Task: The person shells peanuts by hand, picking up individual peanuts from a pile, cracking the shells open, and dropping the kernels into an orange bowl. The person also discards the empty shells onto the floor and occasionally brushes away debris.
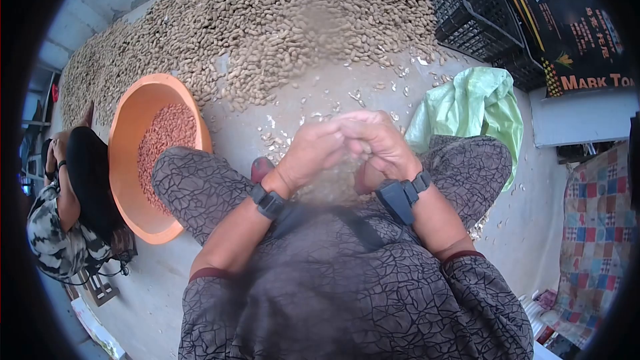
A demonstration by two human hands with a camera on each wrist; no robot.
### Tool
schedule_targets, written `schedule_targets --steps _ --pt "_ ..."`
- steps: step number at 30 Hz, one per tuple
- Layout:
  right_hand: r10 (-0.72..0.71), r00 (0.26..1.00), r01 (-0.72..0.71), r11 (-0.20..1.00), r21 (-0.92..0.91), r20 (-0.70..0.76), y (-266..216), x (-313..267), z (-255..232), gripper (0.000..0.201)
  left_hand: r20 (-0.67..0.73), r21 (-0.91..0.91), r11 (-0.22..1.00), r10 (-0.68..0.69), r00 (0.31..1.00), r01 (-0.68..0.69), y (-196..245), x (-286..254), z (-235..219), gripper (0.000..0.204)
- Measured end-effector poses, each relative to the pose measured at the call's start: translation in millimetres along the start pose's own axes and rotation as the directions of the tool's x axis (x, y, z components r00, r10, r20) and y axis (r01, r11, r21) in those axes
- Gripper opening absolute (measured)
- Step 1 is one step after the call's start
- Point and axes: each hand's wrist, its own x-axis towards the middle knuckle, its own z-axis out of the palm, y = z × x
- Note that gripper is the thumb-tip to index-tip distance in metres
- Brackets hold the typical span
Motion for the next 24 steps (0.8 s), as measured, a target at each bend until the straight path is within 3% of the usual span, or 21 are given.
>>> schedule_targets --steps 6,11,18,20,24 --pt "-0.061 0.996 0.053 0.991 0.12 0.066 4 3 0 0.021 -0.015 -0.081 0.996 0.027 1.0 -0.028 5 0 6 0.03" --pt "-0.03 0.998 0.022 0.988 0.156 0.054 3 3 0 0.023 0.039 0.181 0.983 0.035 0.999 -0.042 15 -4 7 0.034" --pt "-0.073 0.997 0.067 0.99 0.128 0.04 -7 -4 12 0.026 -0.051 0.18 0.978 0.117 0.992 -0.106 16 -4 20 0.026" --pt "-0.062 0.998 0.059 0.993 0.1 0.031 -13 -5 14 0.025 -0.05 0.27 0.947 0.192 0.98 -0.171 16 -5 22 0.028" --pt "-0.076 0.997 0.076 0.993 0.094 -0.008 -11 0 14 0.023 -0.107 0.282 0.958 0.089 0.99 -0.056 14 -6 13 0.029"
